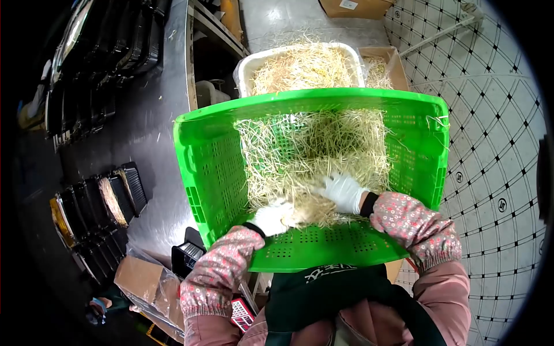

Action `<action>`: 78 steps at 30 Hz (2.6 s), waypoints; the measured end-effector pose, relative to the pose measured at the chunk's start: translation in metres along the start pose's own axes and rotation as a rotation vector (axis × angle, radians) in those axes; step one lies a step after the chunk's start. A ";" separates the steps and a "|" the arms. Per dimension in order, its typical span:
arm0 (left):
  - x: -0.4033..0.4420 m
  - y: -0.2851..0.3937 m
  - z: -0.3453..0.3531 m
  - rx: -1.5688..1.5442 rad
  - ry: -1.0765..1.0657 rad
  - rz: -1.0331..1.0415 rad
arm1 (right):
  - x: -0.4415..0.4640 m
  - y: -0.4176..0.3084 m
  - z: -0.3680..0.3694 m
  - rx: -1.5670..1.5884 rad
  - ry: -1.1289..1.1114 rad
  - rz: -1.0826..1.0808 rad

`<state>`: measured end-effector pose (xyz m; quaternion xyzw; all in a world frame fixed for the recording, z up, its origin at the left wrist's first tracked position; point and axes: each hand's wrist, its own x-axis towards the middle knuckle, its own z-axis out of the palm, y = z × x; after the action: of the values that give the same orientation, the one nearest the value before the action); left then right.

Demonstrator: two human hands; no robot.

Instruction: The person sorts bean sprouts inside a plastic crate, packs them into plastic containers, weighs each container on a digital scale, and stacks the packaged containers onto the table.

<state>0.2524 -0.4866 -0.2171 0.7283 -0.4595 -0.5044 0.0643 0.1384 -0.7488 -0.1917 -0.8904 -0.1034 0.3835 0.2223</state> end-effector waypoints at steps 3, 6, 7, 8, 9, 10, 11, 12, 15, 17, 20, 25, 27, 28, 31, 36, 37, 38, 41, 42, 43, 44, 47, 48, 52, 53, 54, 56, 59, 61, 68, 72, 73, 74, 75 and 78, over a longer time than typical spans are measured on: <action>0.028 -0.013 0.015 -0.032 0.105 -0.047 | 0.019 0.005 -0.008 -0.060 -0.015 0.164; 0.064 -0.002 0.019 0.077 -0.072 -0.262 | 0.051 0.010 0.001 0.008 -0.006 0.173; 0.067 -0.004 0.022 0.004 -0.077 -0.305 | 0.052 0.014 0.009 0.010 -0.003 0.187; 0.065 -0.006 0.026 -0.068 -0.080 -0.348 | 0.052 0.020 0.017 0.064 -0.009 0.171; 0.053 -0.004 0.019 -0.048 0.013 -0.274 | 0.047 0.025 0.020 0.118 -0.013 0.154; 0.038 0.019 -0.013 -0.150 -0.025 -0.289 | 0.024 0.033 0.011 0.182 0.141 0.125; 0.033 0.000 -0.004 -0.114 0.095 -0.146 | 0.003 0.043 0.000 0.232 0.155 0.203; 0.027 -0.016 0.007 -0.081 0.213 -0.006 | -0.020 0.050 -0.019 0.283 0.166 0.277; 0.011 0.018 -0.048 -0.879 0.346 0.125 | -0.071 0.067 -0.041 0.694 0.458 0.292; 0.023 0.044 -0.066 -0.991 0.463 0.155 | -0.083 0.068 -0.038 1.178 0.636 0.174; 0.064 0.049 -0.066 -0.901 0.392 -0.142 | -0.051 0.070 -0.004 1.585 0.723 0.366; 0.065 0.045 -0.034 -1.067 0.664 -0.027 | -0.071 0.054 0.009 1.759 0.875 0.275; 0.077 0.017 -0.028 -1.231 0.462 -0.058 | -0.045 0.086 0.045 1.651 0.804 0.400; 0.081 0.001 -0.023 -0.880 0.515 -0.009 | -0.050 0.077 0.036 1.449 0.808 0.538; 0.067 0.008 -0.021 -1.025 0.598 0.042 | -0.068 0.064 0.026 1.800 0.931 0.331; 0.063 0.023 -0.016 -1.337 0.646 0.026 | -0.061 0.065 0.031 1.598 0.856 0.191; 0.059 0.013 -0.017 -1.214 0.515 -0.075 | -0.072 0.051 0.011 1.593 0.755 0.430; 0.056 0.001 -0.019 -1.085 0.389 -0.164 | -0.083 0.038 -0.015 1.565 0.648 0.653; 0.071 -0.014 -0.020 -1.000 0.574 -0.009 | -0.062 0.068 0.020 1.495 0.790 0.304; 0.060 0.000 -0.019 -1.084 0.625 0.065 | -0.065 0.063 0.033 1.503 0.859 0.325; 0.069 -0.045 -0.003 -0.970 0.389 -0.115 | -0.058 0.065 0.058 1.479 0.806 0.319; 0.078 -0.061 0.010 -1.066 0.444 -0.179 | -0.045 0.087 0.067 1.418 0.792 0.283; 0.104 -0.057 0.009 -1.241 0.555 -0.170 | -0.029 0.113 0.071 1.180 0.891 0.386; 0.113 -0.040 0.004 -1.293 0.572 -0.243 | -0.023 0.119 0.072 1.244 1.000 0.471; 0.177 0.005 0.025 -1.189 0.587 -0.451 | 0.022 0.077 0.047 0.836 0.735 0.798; 0.179 0.027 0.021 -1.338 0.559 -0.398 | 0.035 0.056 0.056 0.826 0.849 0.751; 0.171 0.054 0.008 -1.483 0.534 -0.343 | 0.049 0.042 0.068 0.818 0.962 0.695; 0.131 0.100 -0.020 -1.310 0.680 -0.138 | 0.020 0.033 0.042 1.792 0.876 0.271; 0.087 0.115 -0.049 -1.500 0.606 0.072 | -0.052 0.027 -0.009 1.897 0.790 0.096; 0.088 0.107 -0.039 -1.576 0.378 -0.036 | -0.054 0.026 0.001 1.956 0.642 0.218; 0.096 0.096 -0.041 -1.308 0.605 0.151 | -0.050 0.050 0.023 1.795 0.813 0.384; 0.105 0.031 -0.029 -1.317 0.386 -0.064 | -0.047 0.078 0.040 1.606 0.733 0.468; 0.122 -0.003 -0.010 -1.372 0.382 -0.096 | -0.039 0.090 0.050 1.712 0.879 0.296; 0.118 0.018 -0.015 -1.582 0.619 -0.003 | -0.035 0.096 0.067 1.824 1.011 0.126; 0.117 0.017 -0.022 -1.513 0.593 -0.014 | -0.051 0.090 0.042 1.758 0.876 0.441; 0.122 -0.008 -0.022 -1.435 0.482 -0.107 | -0.034 0.118 0.074 1.504 0.989 0.447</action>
<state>0.2828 -0.5796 -0.2932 0.6192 0.0440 -0.5088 0.5965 0.0632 -0.8411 -0.2708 -0.5736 0.4533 -0.0396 0.6811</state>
